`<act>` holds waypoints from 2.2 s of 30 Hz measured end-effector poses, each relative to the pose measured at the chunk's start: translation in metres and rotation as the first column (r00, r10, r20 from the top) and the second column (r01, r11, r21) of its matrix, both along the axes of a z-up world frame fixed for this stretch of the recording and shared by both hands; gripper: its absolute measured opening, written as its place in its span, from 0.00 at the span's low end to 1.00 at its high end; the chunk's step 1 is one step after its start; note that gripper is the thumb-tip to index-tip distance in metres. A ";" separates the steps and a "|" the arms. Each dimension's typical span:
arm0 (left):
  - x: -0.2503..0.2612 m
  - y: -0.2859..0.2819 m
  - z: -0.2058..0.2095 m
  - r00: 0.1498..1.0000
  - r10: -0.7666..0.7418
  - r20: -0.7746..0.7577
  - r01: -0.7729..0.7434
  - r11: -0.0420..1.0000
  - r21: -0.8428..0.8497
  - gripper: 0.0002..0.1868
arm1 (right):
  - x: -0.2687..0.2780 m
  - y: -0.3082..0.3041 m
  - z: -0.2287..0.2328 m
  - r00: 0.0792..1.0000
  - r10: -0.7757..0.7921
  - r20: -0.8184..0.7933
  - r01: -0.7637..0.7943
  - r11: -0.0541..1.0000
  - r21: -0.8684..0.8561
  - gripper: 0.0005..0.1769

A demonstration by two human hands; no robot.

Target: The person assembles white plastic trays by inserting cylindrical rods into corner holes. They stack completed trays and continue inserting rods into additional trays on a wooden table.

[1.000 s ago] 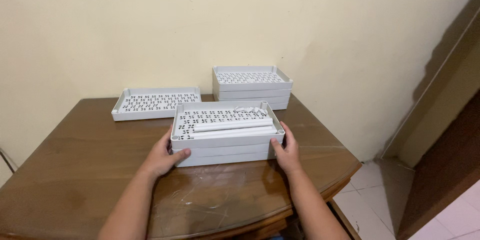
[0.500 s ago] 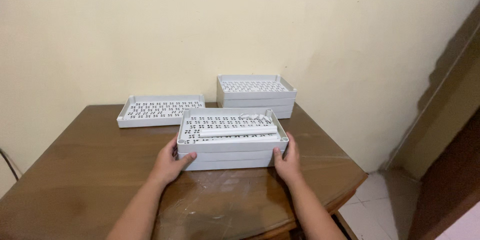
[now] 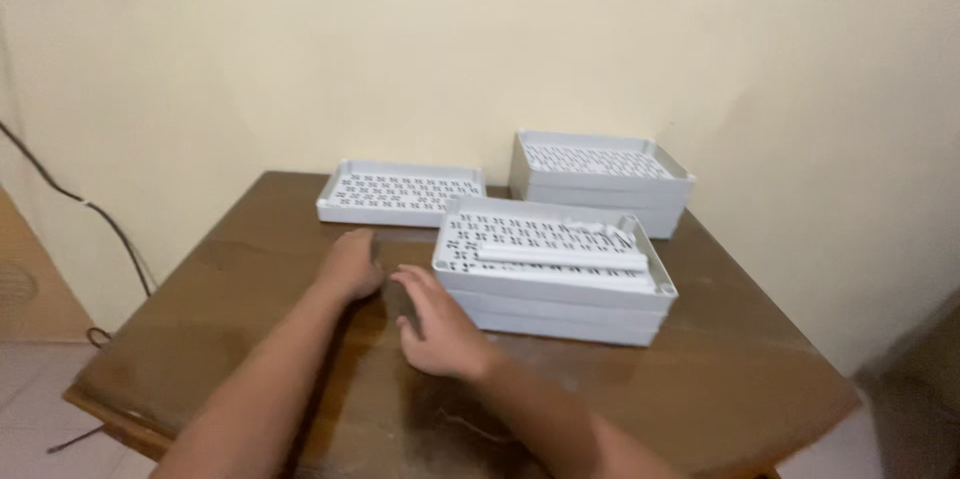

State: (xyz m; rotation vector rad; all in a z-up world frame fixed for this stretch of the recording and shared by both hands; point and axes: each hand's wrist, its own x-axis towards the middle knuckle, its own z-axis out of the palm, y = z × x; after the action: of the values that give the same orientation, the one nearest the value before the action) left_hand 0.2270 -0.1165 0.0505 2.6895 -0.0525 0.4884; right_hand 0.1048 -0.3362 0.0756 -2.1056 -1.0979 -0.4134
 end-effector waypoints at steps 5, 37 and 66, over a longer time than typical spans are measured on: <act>0.023 -0.001 0.007 0.985 0.131 -0.114 -0.107 0.975 0.197 0.49 | 0.064 0.068 -0.021 0.964 -0.163 -0.209 0.192 0.973 0.126 0.35; -0.060 0.087 0.028 0.864 0.495 -0.093 -0.486 0.868 0.101 0.25 | 0.062 0.082 -0.022 0.886 -0.337 -0.317 0.379 0.922 0.080 0.45; -0.092 0.157 0.005 0.568 0.778 0.270 0.042 0.300 -0.953 0.27 | 0.078 0.095 -0.001 0.963 -0.258 -0.074 0.268 0.926 0.265 0.23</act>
State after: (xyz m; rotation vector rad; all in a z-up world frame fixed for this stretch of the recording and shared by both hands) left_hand 0.1347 0.0402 0.0552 1.1857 0.5830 1.2922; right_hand 0.1824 -0.2408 0.0744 -2.0065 -0.6904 -0.6136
